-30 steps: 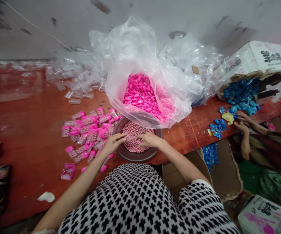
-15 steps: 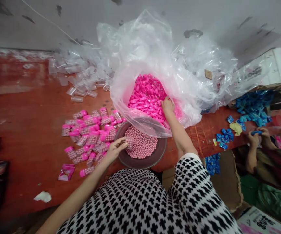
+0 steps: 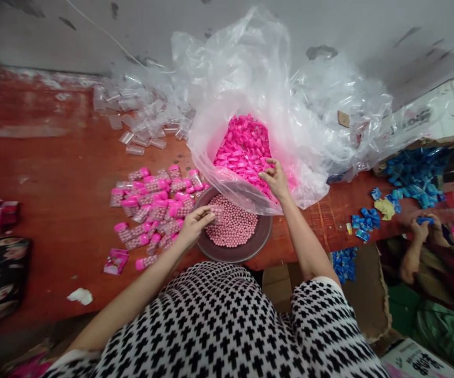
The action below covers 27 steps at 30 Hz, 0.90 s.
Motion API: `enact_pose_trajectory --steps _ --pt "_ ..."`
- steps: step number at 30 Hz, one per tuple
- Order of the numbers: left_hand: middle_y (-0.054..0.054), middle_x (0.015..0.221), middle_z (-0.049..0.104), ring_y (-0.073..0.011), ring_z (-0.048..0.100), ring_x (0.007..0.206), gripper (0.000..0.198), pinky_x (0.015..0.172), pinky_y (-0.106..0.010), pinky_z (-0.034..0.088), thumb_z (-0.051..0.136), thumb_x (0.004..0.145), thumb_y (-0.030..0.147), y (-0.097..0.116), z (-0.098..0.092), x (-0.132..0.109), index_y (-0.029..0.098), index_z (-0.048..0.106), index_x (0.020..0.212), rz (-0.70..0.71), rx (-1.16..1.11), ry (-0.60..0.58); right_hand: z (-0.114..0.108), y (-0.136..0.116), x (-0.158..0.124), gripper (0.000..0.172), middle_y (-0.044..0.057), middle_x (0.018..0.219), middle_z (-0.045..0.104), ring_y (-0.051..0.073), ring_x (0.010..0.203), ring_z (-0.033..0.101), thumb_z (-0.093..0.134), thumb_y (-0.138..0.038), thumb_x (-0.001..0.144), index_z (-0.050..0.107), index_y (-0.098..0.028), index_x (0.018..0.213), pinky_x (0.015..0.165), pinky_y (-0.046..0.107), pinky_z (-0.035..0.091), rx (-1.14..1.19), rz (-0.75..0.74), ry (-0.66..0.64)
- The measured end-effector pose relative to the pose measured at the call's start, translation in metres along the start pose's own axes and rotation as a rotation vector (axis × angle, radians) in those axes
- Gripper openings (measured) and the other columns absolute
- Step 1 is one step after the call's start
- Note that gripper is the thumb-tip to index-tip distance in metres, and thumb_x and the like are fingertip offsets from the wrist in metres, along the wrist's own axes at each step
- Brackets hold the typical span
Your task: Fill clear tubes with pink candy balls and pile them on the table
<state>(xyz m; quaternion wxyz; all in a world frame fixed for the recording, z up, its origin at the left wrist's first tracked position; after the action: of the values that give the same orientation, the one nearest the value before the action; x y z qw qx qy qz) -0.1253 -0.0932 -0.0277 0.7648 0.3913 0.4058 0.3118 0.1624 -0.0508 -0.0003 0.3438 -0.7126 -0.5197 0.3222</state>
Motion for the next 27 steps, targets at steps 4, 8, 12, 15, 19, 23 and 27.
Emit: enact_pose_trajectory --steps 4,8,12,15,19,23,27 --pt "-0.01 0.101 0.071 -0.0216 0.067 0.088 0.049 0.078 -0.037 0.057 0.069 0.07 0.047 0.006 0.017 0.0 0.014 0.065 0.106 0.068 0.023 -0.032 0.02 -0.037 -0.045 0.073 -0.007 0.068 0.047 0.01 0.055 0.051 0.071 -0.038 0.07 0.029 -0.026 0.13 0.059 0.026 0.046 0.248 -0.005 -0.104" --pt "-0.009 0.105 0.07 -0.0213 0.067 0.089 0.044 0.079 -0.036 0.056 0.064 0.076 0.044 0.009 0.023 -0.005 0.015 0.065 0.109 0.185 0.201 0.023 0.042 -0.067 -0.08 0.066 -0.006 0.069 0.052 0.01 0.055 0.052 0.074 -0.046 0.068 0.042 -0.024 0.121 0.055 0.024 0.045 0.28 -0.129 -0.232" --pt "-0.007 0.108 0.07 -0.0215 0.064 0.1 0.03 0.093 -0.037 0.049 0.06 0.081 0.034 0.022 0.021 -0.019 0.018 0.069 0.105 0.386 0.492 0.048 0.049 -0.086 -0.104 0.034 0.0 0.073 0.06 0.011 0.061 0.054 0.069 -0.047 0.074 0.061 -0.019 0.092 0.059 0.024 0.044 0.012 -0.345 -0.239" --pt "-0.008 0.106 0.07 -0.0203 0.065 0.099 0.028 0.092 -0.034 0.049 0.058 0.084 0.031 0.031 0.019 -0.028 0.018 0.069 0.105 0.496 0.616 0.014 0.045 -0.098 -0.116 0.028 0.003 0.077 0.064 0.014 0.068 0.057 0.065 -0.042 0.08 0.065 -0.018 0.094 0.065 0.026 0.046 -0.134 -0.495 -0.176" --pt "-0.007 0.103 0.071 -0.0185 0.066 0.094 0.028 0.086 -0.031 0.05 0.057 0.085 0.03 0.034 0.02 -0.034 0.019 0.069 0.107 0.577 0.668 -0.05 0.044 -0.109 -0.125 0.026 0.005 0.082 0.065 0.016 0.077 0.058 0.059 -0.039 0.085 0.065 -0.018 0.099 0.073 0.028 0.046 -0.206 -0.609 -0.137" --pt "-0.008 0.099 0.072 -0.0183 0.066 0.093 0.025 0.084 -0.03 0.05 0.057 0.085 0.031 0.028 0.022 -0.037 0.018 0.071 0.101 0.612 0.634 -0.037 0.053 -0.109 -0.131 0.029 0.005 0.076 0.061 0.015 0.07 0.055 0.058 -0.044 0.085 0.065 -0.016 0.09 0.067 0.027 0.044 -0.241 -0.622 -0.204" --pt "-0.008 0.095 0.072 -0.0175 0.067 0.086 0.022 0.079 -0.029 0.051 0.058 0.084 0.03 0.025 0.023 -0.044 0.018 0.072 0.097 0.613 0.591 0.002 0.058 -0.103 -0.138 0.034 0.002 0.068 0.055 0.013 0.062 0.049 0.056 -0.048 0.085 0.063 -0.015 0.082 0.06 0.025 0.04 -0.276 -0.587 -0.223"
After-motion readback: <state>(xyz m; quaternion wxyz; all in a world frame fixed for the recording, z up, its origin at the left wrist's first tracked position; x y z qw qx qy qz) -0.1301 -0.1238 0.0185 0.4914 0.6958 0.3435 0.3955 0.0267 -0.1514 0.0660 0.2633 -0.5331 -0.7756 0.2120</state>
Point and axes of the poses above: each hand's wrist, its own x-axis towards the middle knuckle, its own z-axis out of the palm, y = z × x, the point moved 4 cm from there along x, towards the middle knuckle
